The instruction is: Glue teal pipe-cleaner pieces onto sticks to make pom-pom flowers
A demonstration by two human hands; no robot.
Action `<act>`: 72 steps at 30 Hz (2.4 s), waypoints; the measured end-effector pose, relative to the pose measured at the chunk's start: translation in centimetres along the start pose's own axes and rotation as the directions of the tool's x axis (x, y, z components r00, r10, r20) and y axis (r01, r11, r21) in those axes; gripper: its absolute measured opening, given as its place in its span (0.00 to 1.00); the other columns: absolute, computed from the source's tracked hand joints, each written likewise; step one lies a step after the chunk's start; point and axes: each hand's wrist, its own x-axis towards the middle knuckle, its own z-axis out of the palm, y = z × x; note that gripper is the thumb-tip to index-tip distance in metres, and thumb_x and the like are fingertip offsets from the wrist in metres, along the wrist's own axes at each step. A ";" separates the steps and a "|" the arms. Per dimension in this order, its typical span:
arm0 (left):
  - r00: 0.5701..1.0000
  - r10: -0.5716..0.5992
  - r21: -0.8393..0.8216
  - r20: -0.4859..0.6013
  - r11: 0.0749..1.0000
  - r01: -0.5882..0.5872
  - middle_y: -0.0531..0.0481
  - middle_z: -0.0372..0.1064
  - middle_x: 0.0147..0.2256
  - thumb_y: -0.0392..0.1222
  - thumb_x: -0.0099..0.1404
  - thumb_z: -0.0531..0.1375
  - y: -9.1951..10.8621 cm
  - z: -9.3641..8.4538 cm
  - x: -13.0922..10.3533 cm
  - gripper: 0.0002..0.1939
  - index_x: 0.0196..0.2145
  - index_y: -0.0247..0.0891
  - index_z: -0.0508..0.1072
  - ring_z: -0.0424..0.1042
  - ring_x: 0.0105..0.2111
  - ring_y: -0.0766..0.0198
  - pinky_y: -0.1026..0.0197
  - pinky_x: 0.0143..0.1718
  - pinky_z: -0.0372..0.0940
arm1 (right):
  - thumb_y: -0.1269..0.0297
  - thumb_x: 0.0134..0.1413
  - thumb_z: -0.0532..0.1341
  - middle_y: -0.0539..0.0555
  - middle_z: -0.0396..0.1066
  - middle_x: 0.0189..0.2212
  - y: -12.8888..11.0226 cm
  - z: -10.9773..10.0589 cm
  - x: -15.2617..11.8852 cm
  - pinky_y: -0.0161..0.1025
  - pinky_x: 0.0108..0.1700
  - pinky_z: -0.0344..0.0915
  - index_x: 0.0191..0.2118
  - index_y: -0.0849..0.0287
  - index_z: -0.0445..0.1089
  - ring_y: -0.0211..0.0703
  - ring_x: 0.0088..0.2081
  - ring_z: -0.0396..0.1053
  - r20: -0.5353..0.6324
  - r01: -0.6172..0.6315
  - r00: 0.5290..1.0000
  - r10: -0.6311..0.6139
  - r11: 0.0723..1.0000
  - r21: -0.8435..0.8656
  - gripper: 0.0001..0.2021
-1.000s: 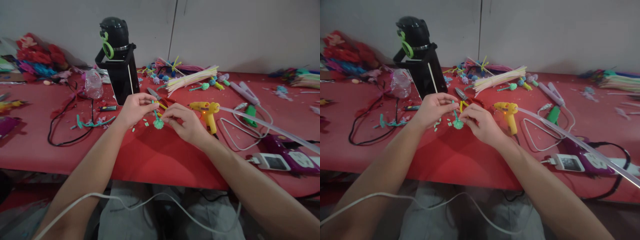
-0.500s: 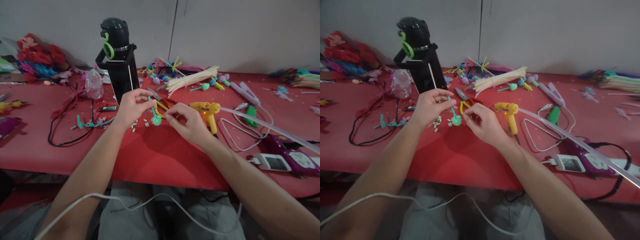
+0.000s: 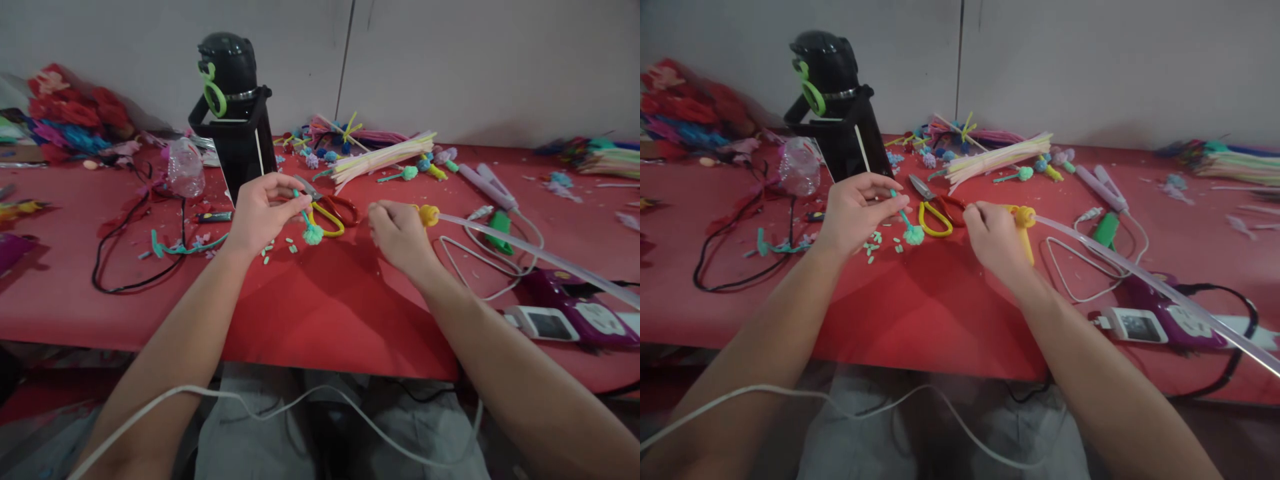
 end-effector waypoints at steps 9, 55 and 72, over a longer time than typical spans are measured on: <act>0.998 0.055 -0.008 -0.005 0.998 -0.055 0.51 0.74 0.33 0.41 0.60 0.71 -0.1 -0.1 -0.1 0.09 0.38 0.40 0.78 0.81 0.35 0.59 0.61 0.35 0.79 | 0.57 0.62 0.65 0.55 0.79 0.37 -1.3 0.9 -0.7 0.43 0.41 0.69 0.38 0.57 0.75 0.46 0.38 0.75 0.163 0.156 0.972 -0.167 0.984 0.080 0.09; 0.989 0.141 -0.087 0.046 0.987 -0.137 0.52 0.78 0.30 0.42 0.56 0.73 -0.3 0.8 -0.2 0.11 0.36 0.40 0.78 0.81 0.32 0.59 0.60 0.32 0.80 | 0.60 0.48 0.67 0.52 0.76 0.30 -2.0 2.5 -1.0 0.44 0.39 0.75 0.37 0.58 0.73 0.45 0.32 0.75 0.296 -0.314 0.933 0.203 0.862 0.398 0.10; 0.987 0.146 -0.083 0.063 0.987 -0.140 0.52 0.78 0.31 0.40 0.57 0.72 0.0 1.0 -0.6 0.09 0.35 0.42 0.78 0.81 0.34 0.59 0.61 0.32 0.80 | 0.60 0.45 0.69 0.54 0.78 0.31 -1.4 2.9 -1.0 0.47 0.45 0.77 0.37 0.60 0.77 0.46 0.35 0.77 0.322 -0.323 0.924 0.204 0.866 0.380 0.12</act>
